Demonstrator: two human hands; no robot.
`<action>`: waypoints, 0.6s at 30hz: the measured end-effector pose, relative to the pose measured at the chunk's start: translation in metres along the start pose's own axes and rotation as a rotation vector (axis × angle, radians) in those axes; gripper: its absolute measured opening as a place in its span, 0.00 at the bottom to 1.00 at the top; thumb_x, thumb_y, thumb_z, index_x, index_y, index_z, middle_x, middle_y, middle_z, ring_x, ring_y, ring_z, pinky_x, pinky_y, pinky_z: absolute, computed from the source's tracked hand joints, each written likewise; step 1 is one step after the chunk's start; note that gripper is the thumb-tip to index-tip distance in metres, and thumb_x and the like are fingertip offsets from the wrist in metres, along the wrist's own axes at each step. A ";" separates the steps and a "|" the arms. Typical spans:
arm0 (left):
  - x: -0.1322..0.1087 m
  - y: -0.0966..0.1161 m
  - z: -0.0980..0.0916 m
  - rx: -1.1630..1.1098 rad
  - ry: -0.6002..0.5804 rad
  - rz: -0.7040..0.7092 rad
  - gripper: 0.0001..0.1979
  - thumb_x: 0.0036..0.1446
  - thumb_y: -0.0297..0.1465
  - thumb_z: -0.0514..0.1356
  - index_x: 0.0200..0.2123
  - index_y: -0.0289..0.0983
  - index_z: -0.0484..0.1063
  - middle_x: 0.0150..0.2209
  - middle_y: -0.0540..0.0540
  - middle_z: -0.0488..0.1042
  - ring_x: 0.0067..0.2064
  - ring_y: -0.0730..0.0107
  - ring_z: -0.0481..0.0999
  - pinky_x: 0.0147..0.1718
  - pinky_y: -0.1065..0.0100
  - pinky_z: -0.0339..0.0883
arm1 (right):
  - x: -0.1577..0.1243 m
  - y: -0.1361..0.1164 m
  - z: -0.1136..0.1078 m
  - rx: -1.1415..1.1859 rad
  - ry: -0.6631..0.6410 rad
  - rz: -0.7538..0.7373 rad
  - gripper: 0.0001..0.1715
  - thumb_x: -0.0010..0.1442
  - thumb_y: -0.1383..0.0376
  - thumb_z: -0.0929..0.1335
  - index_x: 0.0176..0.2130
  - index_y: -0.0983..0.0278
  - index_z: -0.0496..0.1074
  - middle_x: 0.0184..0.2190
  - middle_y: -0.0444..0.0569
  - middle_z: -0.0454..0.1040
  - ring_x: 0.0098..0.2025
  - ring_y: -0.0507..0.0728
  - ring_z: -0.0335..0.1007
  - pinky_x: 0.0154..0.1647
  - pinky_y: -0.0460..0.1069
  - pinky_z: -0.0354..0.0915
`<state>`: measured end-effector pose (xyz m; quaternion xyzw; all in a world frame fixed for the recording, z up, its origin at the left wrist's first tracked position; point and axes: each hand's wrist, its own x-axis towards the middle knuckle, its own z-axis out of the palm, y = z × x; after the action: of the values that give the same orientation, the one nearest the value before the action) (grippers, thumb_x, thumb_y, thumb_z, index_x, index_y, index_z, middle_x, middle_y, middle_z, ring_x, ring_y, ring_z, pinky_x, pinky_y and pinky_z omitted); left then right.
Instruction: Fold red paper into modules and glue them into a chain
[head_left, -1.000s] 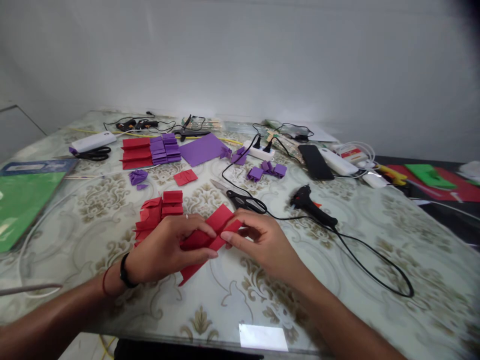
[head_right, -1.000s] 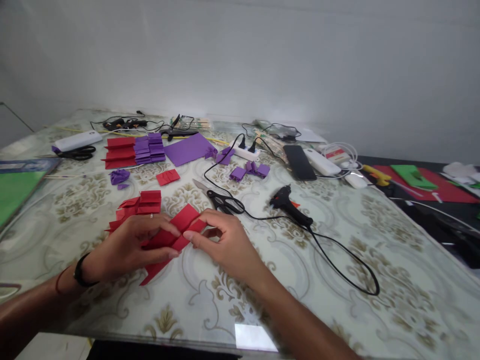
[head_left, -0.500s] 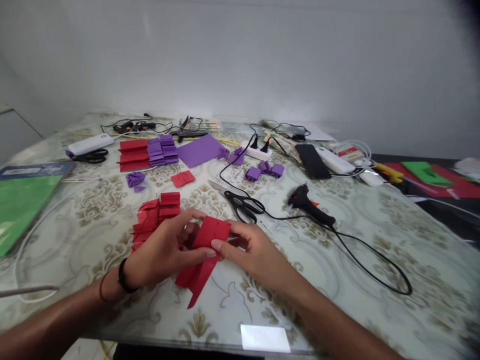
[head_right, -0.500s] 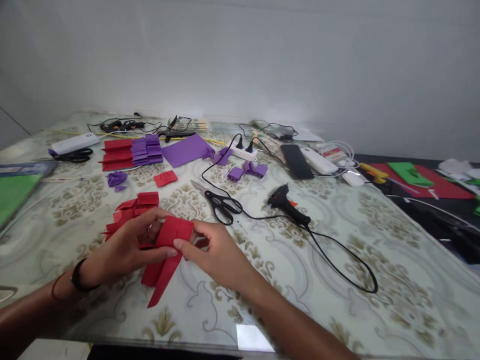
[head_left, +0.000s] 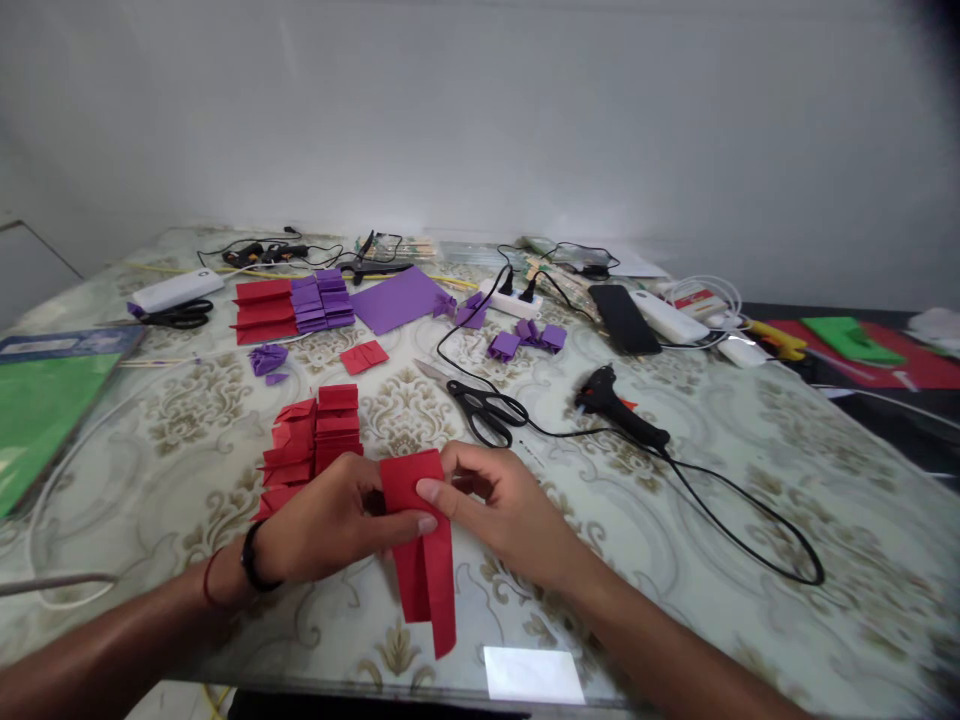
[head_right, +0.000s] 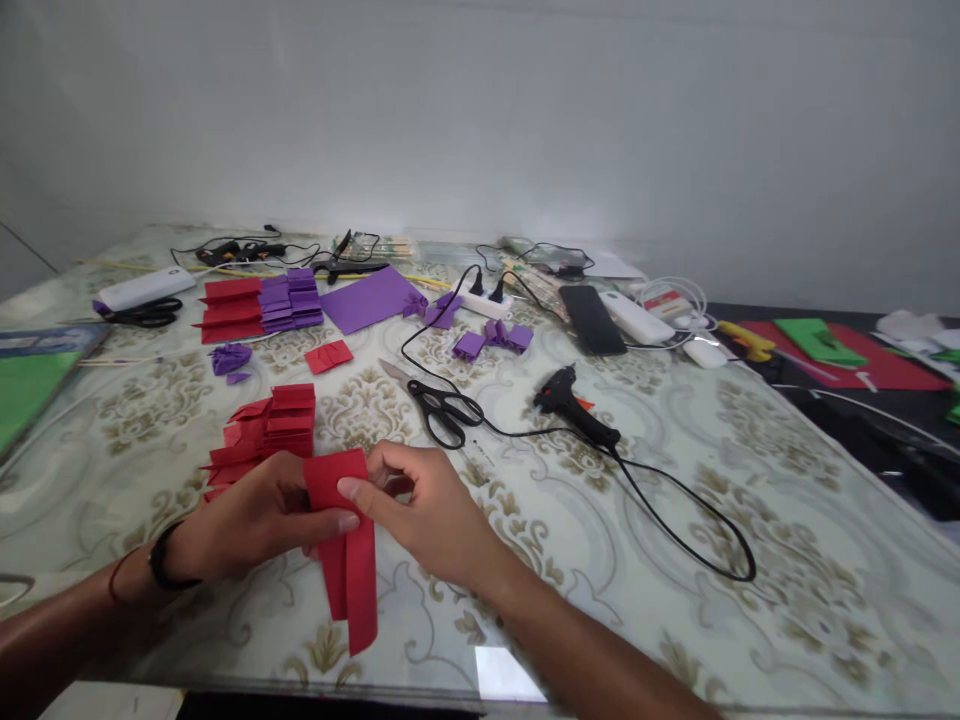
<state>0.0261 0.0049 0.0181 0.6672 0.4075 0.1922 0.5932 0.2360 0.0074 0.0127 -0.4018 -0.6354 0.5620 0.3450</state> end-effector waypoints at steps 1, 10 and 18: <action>0.000 0.001 0.001 0.001 -0.013 -0.008 0.19 0.64 0.41 0.64 0.27 0.34 0.72 0.23 0.52 0.69 0.26 0.75 0.64 0.25 0.73 0.57 | 0.000 0.000 0.000 0.003 0.001 -0.005 0.20 0.65 0.54 0.72 0.28 0.63 0.68 0.26 0.42 0.68 0.30 0.52 0.62 0.31 0.47 0.61; -0.002 0.005 0.004 -0.002 -0.021 -0.031 0.16 0.64 0.38 0.63 0.28 0.35 0.72 0.24 0.52 0.71 0.25 0.76 0.66 0.25 0.75 0.58 | -0.001 0.001 0.003 0.049 0.051 -0.050 0.22 0.66 0.56 0.71 0.26 0.62 0.63 0.23 0.40 0.62 0.27 0.51 0.57 0.29 0.47 0.57; -0.001 0.003 0.004 -0.071 -0.063 -0.017 0.18 0.65 0.41 0.64 0.28 0.34 0.73 0.23 0.51 0.72 0.24 0.75 0.68 0.24 0.74 0.60 | -0.003 0.002 0.002 0.076 0.038 -0.071 0.24 0.68 0.53 0.70 0.26 0.61 0.61 0.23 0.39 0.60 0.27 0.51 0.55 0.28 0.48 0.55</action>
<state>0.0295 0.0018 0.0203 0.6480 0.3872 0.1804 0.6306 0.2354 0.0039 0.0104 -0.3762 -0.6209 0.5653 0.3917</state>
